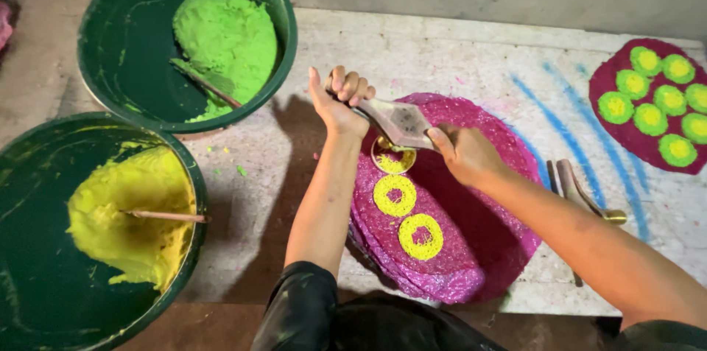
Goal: The person scoops yellow dough from a green bowl and uses a manual press to form ring shapes onto a purple tray. They then scoop green dough and press it into the center of the yellow rings to create a two-toned pattern.
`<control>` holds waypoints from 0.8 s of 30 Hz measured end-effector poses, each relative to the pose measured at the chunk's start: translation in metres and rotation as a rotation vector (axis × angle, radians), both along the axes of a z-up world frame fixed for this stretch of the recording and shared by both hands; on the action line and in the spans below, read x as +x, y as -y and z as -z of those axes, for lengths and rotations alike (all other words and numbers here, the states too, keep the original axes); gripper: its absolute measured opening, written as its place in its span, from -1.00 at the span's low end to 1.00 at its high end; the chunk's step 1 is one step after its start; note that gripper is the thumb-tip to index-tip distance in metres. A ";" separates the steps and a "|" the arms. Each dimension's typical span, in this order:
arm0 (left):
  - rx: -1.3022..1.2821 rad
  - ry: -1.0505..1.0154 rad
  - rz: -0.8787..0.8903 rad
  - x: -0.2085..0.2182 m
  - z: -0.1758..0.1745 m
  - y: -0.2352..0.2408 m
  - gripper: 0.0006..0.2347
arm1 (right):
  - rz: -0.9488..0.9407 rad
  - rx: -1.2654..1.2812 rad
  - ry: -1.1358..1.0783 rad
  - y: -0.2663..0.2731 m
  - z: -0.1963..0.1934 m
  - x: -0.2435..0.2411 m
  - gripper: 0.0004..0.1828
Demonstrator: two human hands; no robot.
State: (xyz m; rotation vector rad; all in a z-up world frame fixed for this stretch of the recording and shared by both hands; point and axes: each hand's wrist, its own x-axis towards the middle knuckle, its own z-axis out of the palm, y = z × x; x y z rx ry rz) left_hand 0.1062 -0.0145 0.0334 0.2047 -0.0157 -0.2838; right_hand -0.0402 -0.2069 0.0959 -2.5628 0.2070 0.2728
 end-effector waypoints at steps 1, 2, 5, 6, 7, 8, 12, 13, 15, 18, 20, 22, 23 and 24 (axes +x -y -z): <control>0.007 0.002 -0.005 0.000 -0.002 -0.005 -0.55 | -0.030 0.035 0.052 -0.002 0.005 -0.001 -0.38; 0.013 0.003 -0.008 -0.003 -0.002 -0.007 -0.55 | -0.035 0.052 0.040 -0.002 0.009 -0.004 -0.37; 0.074 -0.161 -0.046 -0.015 0.006 -0.006 -0.56 | -0.041 0.054 -0.045 0.003 0.014 -0.010 -0.33; 0.041 -0.201 -0.032 -0.019 0.010 -0.001 -0.57 | -0.037 0.022 -0.108 0.008 0.013 -0.012 -0.30; 0.007 -0.242 -0.017 -0.024 0.015 0.006 -0.57 | -0.033 -0.009 -0.171 0.012 0.012 -0.014 -0.27; -0.030 -0.274 -0.003 -0.024 0.016 0.013 -0.58 | -0.005 -0.038 -0.228 0.018 0.009 -0.013 -0.28; 0.039 -0.215 0.150 -0.035 0.018 0.027 -0.55 | 0.074 0.000 -0.225 0.061 0.006 -0.028 -0.28; 0.175 -0.205 0.191 -0.035 0.018 0.023 -0.50 | 0.081 0.048 -0.165 0.076 0.009 -0.035 -0.28; 0.608 -0.009 0.182 -0.042 0.017 0.021 -0.46 | 0.167 0.154 -0.022 0.098 0.019 -0.058 -0.27; 1.489 0.489 0.027 -0.081 0.018 0.014 -0.39 | 0.280 0.404 0.146 0.108 0.042 -0.101 -0.25; 2.073 0.744 -0.063 -0.112 0.012 0.006 -0.18 | 0.349 0.591 0.244 0.104 0.054 -0.127 -0.25; 2.179 0.752 0.000 -0.123 0.009 0.009 -0.08 | 0.422 0.764 0.349 0.094 0.065 -0.148 -0.23; 2.231 0.756 0.032 -0.126 0.010 0.011 -0.03 | 0.460 0.829 0.387 0.089 0.070 -0.158 -0.23; 2.232 0.757 0.024 -0.127 0.012 0.012 -0.05 | 0.495 0.893 0.427 0.083 0.075 -0.167 -0.22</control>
